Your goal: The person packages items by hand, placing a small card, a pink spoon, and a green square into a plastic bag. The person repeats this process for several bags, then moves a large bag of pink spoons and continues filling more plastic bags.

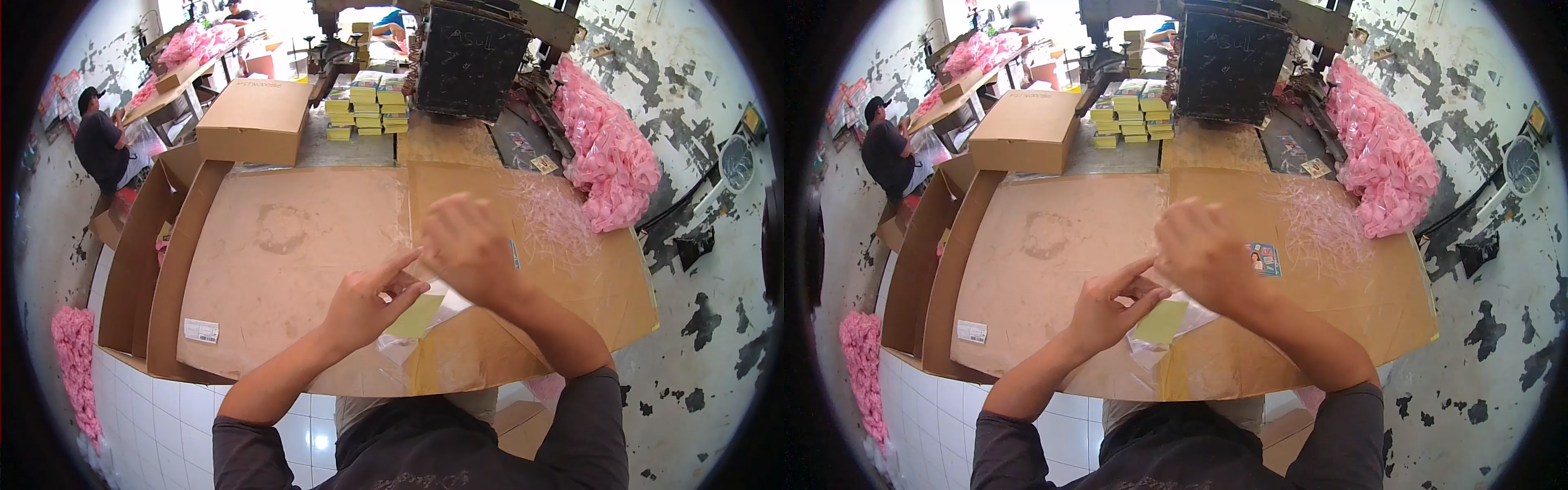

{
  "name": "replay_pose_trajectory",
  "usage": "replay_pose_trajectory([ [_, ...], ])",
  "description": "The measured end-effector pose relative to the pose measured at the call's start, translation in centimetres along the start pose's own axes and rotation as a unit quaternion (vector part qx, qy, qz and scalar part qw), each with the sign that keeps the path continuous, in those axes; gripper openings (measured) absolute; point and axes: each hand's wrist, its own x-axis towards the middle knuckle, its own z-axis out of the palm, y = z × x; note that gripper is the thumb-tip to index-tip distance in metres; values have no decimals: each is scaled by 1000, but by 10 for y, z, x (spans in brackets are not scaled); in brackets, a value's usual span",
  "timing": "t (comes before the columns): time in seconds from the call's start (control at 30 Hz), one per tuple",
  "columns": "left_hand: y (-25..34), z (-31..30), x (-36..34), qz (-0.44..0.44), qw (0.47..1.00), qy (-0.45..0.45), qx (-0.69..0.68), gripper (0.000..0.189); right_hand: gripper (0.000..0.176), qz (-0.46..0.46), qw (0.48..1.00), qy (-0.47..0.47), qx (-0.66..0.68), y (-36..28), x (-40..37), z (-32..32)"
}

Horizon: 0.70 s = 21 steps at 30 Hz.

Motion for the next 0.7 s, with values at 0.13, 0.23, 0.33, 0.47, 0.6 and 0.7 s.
replay_pose_trajectory([
  [0.13, 0, -8, 3, -85, 984, 4, -157, 40, 13, 266, 852, -96, 441, 52, -18, -35],
  [0.23, -2, -13, 4, -119, 962, 16, -245, 37, 13, 316, 692, -136, 635, 115, -67, -82],
  [0.33, -1, -13, 7, -124, 951, 37, -282, 37, 12, 430, 745, -62, 506, 187, -119, -78],
  [0.47, -1, -10, 8, -116, 949, 45, -289, 39, 34, 342, 937, -65, -10, 224, -192, -58],
  [0.6, -8, -6, 7, -118, 955, 65, -265, 39, 40, 318, 937, -57, -133, 173, -155, -64],
  [0.7, -9, 2, 7, -116, 951, 84, -274, 38, 35, 324, 923, -87, 189, 111, -116, -39],
])
